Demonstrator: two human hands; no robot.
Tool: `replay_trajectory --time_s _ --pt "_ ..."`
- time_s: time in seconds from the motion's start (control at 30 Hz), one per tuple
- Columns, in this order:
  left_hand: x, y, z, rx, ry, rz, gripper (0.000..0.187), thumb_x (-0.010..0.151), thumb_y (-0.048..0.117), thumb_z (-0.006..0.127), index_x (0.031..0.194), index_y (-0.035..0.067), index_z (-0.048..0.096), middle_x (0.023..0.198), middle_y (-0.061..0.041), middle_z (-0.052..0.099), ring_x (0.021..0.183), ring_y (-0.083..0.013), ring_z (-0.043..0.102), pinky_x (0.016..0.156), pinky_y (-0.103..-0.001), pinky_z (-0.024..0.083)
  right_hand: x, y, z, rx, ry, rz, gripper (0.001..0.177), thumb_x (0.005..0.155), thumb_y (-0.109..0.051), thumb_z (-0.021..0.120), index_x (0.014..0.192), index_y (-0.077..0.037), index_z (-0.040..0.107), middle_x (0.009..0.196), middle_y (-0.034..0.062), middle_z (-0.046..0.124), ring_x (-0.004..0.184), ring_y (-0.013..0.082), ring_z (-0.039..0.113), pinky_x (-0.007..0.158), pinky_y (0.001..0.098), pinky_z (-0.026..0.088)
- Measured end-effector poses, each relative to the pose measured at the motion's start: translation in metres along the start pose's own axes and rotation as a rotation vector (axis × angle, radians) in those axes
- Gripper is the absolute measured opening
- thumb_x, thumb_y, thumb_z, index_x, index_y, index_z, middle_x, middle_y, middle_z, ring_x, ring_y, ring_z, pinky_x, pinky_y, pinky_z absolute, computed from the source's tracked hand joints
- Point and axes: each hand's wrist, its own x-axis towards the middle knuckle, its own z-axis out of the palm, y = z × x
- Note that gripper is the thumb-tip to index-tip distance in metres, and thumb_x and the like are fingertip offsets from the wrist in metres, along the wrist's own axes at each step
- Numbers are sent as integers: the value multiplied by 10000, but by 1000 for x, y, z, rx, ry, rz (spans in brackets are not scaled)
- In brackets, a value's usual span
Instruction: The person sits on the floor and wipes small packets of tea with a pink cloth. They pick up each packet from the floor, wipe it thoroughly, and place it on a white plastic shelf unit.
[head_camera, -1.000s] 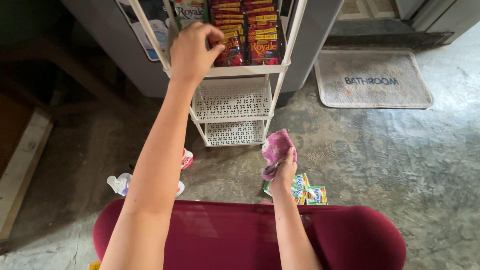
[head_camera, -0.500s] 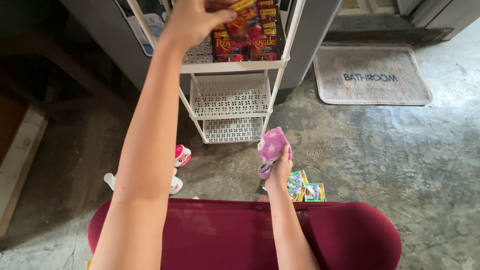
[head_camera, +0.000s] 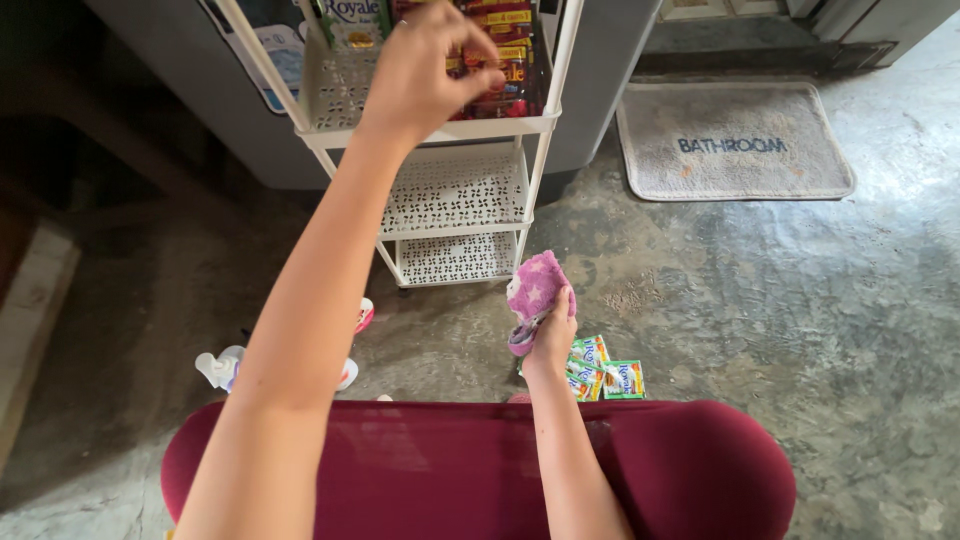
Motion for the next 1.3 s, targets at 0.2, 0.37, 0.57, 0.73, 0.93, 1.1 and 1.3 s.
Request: replay_trajectory --time_s 0.2,0.37,0.57,0.73,0.93,1.1,1.3 --pt "-16 22 16 31 -303 -26 565 1121 498 383 986 118 779 995 -106 724 977 -320 661 828 -469 502 19 19 -14 -36 17 -20 467 1083 -400 539 1333 -10 598 1163 85 605 1015 187 585 862 347 482" --pt "-13 30 27 112 -323 -127 618 1100 492 358 865 93 767 909 -100 706 937 -332 663 834 -465 504 14 15 -9 -1 -11 -13 463 1022 -389 520 1350 -71 590 1291 43 667 1104 148 653 924 313 517" --pt "3 16 41 226 -319 -70 641 1115 479 344 744 111 714 854 -120 688 834 -326 655 875 -511 468 1 0 5 -6 -16 -8 481 1021 -385 512 1363 -53 576 1292 64 676 1133 172 669 952 330 529" --pt "9 9 44 253 -353 -79 654 1129 473 327 722 107 684 809 -104 698 834 -332 647 944 -509 433 4 4 1 -39 -1 10 491 1041 -405 508 1367 -46 584 1296 57 678 1135 176 659 951 331 518" --pt "2 13 42 139 -320 -68 620 1118 443 314 817 114 745 844 -95 719 847 -326 649 923 -498 418 -3 -9 8 -129 -22 -61 443 1039 -340 505 1356 -47 606 1254 59 682 1100 165 654 944 323 507" --pt "3 13 37 107 -320 -62 610 1103 449 316 853 129 771 908 -100 732 899 -309 653 931 -501 407 10 -80 52 -425 -93 -451 420 982 -117 482 1381 -19 566 1239 104 661 1040 199 675 892 345 568" --pt "-1 17 44 212 -391 -140 603 1102 469 304 921 129 769 933 -130 704 925 -289 654 990 -507 386 27 -226 159 -1587 -356 -704 642 969 -172 563 1577 -297 397 1193 55 715 701 213 688 588 374 548"
